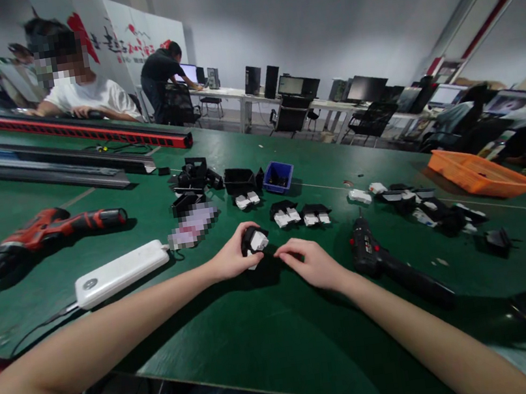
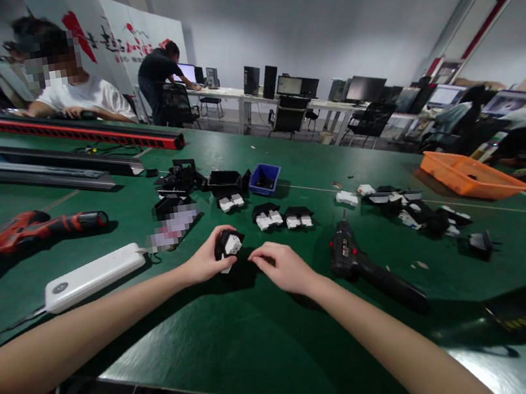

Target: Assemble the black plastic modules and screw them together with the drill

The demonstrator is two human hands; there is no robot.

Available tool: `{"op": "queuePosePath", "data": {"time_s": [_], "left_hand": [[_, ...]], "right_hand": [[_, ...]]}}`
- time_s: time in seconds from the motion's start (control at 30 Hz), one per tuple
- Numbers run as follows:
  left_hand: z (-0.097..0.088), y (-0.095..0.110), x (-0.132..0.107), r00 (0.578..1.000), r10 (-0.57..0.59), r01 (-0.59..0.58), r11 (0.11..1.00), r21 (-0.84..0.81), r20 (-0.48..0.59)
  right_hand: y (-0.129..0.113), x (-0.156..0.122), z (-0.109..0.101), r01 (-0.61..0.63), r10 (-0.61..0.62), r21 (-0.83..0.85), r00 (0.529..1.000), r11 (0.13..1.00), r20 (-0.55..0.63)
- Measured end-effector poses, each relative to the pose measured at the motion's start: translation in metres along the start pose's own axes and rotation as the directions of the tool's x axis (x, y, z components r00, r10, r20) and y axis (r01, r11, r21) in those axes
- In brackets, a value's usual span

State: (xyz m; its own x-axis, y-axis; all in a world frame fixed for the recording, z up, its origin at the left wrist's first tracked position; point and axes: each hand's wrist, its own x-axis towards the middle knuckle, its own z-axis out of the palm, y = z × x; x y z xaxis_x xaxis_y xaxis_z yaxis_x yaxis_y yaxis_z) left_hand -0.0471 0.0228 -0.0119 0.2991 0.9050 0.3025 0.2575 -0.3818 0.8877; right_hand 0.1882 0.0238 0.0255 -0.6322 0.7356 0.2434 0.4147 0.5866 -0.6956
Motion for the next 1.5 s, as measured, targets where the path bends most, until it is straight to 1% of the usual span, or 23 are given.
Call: {"op": "queuePosePath", "data": {"time_s": [0.07, 0.1, 0.17, 0.2, 0.27, 0.3, 0.33, 0.4, 0.47, 0.57, 0.63, 0.73, 0.8, 0.87, 0.93, 0.97, 1.03, 1.07, 1.13, 1.23, 1.33, 1.4, 1.5], "left_hand": [[0.0, -0.001, 0.001, 1.0, -0.026, 0.026, 1.0, 0.008, -0.01], [-0.001, -0.002, 0.001, 0.999, -0.039, 0.039, 0.999, 0.007, -0.02], [0.0, -0.003, 0.003, 0.996, -0.065, 0.065, 0.998, 0.0, -0.053], [0.0, -0.003, 0.004, 0.995, -0.077, 0.076, 0.997, -0.006, -0.069], [0.0, -0.004, 0.006, 0.991, -0.098, 0.096, 0.995, -0.022, -0.094], [0.001, -0.003, 0.006, 0.989, -0.108, 0.105, 0.994, -0.03, -0.102], [0.001, -0.003, 0.007, 0.987, -0.118, 0.114, 0.993, -0.038, -0.107], [0.001, -0.001, 0.008, 0.983, -0.14, 0.135, 0.989, -0.053, -0.118], [0.001, 0.001, 0.008, 0.978, -0.161, 0.154, 0.986, -0.066, -0.131], [0.001, 0.001, 0.009, 0.973, -0.175, 0.164, 0.983, -0.078, -0.151], [0.001, 0.0, 0.009, 0.97, -0.183, 0.172, 0.982, -0.082, -0.159], [0.001, -0.001, 0.01, 0.965, -0.21, 0.197, 0.976, -0.098, -0.158], [0.002, -0.001, 0.009, 0.96, -0.244, 0.228, 0.966, -0.121, -0.137], [0.002, -0.001, 0.009, 0.954, -0.277, 0.26, 0.955, -0.142, -0.117], [0.002, -0.003, 0.009, 0.95, -0.283, 0.265, 0.954, -0.138, -0.134], [0.002, -0.004, 0.01, 0.95, -0.269, 0.252, 0.96, -0.121, -0.159], [0.002, -0.006, 0.01, 0.951, -0.213, 0.203, 0.977, -0.064, -0.226], [0.002, -0.007, 0.01, 0.949, -0.179, 0.177, 0.984, -0.034, -0.258], [0.002, -0.008, 0.01, 0.944, -0.128, 0.136, 0.991, 0.005, -0.305], [0.003, -0.007, 0.01, 0.94, -0.107, 0.119, 0.993, 0.017, -0.325], [0.004, -0.004, 0.01, 0.946, -0.1, 0.117, 0.992, 0.038, -0.307], [0.005, -0.003, 0.01, 0.949, -0.098, 0.12, 0.991, 0.056, -0.299], [0.005, -0.003, 0.01, 0.952, -0.1, 0.126, 0.989, 0.075, -0.291]], "right_hand": [[0.003, -0.021, -0.038, -0.006, 0.012, -0.225, 1.0, 0.974, 0.023], [0.008, -0.034, -0.059, -0.033, 0.042, -0.34, 0.999, 0.94, 0.018], [0.023, -0.063, -0.096, -0.157, 0.184, -0.564, 0.983, 0.81, -0.008], [0.033, -0.076, -0.11, -0.25, 0.297, -0.646, 0.954, 0.721, -0.038], [0.051, -0.098, -0.13, -0.42, 0.502, -0.724, 0.857, 0.548, -0.116], [0.059, -0.105, -0.134, -0.464, 0.568, -0.728, 0.813, 0.504, -0.125], [0.065, -0.109, -0.136, -0.494, 0.606, -0.714, 0.786, 0.496, -0.122], [0.073, -0.11, -0.133, -0.521, 0.629, -0.657, 0.772, 0.544, -0.092], [0.078, -0.106, -0.128, -0.554, 0.632, -0.6, 0.768, 0.577, -0.102], [0.081, -0.103, -0.123, -0.62, 0.643, -0.542, 0.744, 0.567, -0.179], [0.083, -0.105, -0.122, -0.646, 0.631, -0.49, 0.743, 0.586, -0.224], [0.079, -0.109, -0.123, -0.658, 0.614, -0.31, 0.753, 0.686, -0.236], [0.07, -0.111, -0.123, -0.624, 0.59, -0.092, 0.771, 0.776, -0.24], [0.057, -0.111, -0.12, -0.543, 0.551, 0.123, 0.775, 0.831, -0.309], [0.041, -0.111, -0.114, -0.433, 0.512, 0.278, 0.768, 0.857, -0.384], [0.034, -0.111, -0.109, -0.383, 0.497, 0.337, 0.778, 0.86, -0.385], [0.02, -0.112, -0.097, -0.305, 0.463, 0.441, 0.83, 0.844, -0.311], [0.015, -0.113, -0.089, -0.285, 0.449, 0.49, 0.856, 0.824, -0.257], [0.007, -0.114, -0.073, -0.275, 0.442, 0.601, 0.885, 0.75, -0.147], [0.004, -0.113, -0.049, -0.321, 0.445, 0.786, 0.893, 0.528, 0.066], [0.009, -0.111, -0.032, -0.398, 0.403, 0.868, 0.877, 0.298, 0.263], [0.015, -0.11, -0.024, -0.414, 0.386, 0.893, 0.864, 0.177, 0.324], [0.023, -0.109, -0.019, -0.396, 0.368, 0.918, 0.857, 0.024, 0.36]]}}
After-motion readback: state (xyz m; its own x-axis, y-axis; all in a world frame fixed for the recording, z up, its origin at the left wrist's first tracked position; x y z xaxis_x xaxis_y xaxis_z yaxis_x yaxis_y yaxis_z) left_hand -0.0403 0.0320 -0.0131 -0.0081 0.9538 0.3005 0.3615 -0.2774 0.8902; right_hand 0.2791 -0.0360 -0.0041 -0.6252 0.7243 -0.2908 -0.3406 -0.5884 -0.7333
